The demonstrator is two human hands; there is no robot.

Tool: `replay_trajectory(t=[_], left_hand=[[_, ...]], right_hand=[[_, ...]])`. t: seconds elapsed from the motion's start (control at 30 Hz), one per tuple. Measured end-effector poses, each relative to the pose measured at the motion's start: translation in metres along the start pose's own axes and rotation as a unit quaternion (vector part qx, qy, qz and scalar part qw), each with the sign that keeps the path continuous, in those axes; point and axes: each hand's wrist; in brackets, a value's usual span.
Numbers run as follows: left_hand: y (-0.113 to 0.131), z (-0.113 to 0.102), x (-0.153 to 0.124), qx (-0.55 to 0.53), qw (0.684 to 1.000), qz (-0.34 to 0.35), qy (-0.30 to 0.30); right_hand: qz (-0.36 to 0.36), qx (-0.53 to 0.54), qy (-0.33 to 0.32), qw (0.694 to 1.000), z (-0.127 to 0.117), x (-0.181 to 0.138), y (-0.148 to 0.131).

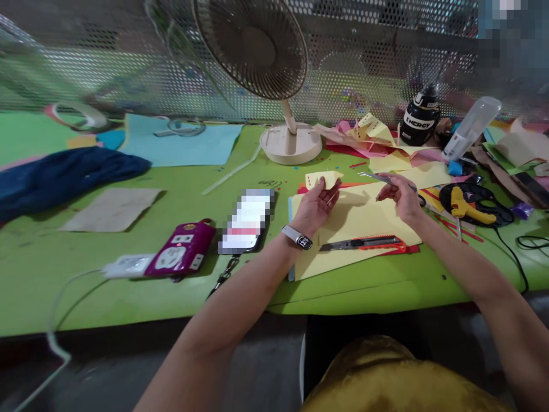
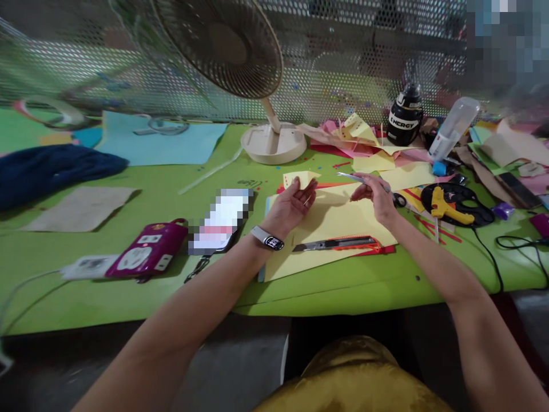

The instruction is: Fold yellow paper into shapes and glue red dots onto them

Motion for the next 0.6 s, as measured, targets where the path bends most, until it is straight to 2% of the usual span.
replay_trajectory(t=[0.33,0.6], left_hand=[[0.0031,0.0085,-0.0058,-0.019,1.000,-0.020,0.008],[-0.0005,0.0036,-0.0031,0.012,1.000,-0.006,-0.007]], right_hand=[[-0.004,-0.012,0.040,0.999,-0.0075,0.0074,-0.0024],[-0.009,-0.042,0.044,0.998,-0.0074,0.0080,-0.0032]])
Point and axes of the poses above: each hand's wrist, its own x-axis towards the middle knuckle, its own z-axis out of the palm, y = z × x, and after that the axes turned 8 degrees about z, right-handed
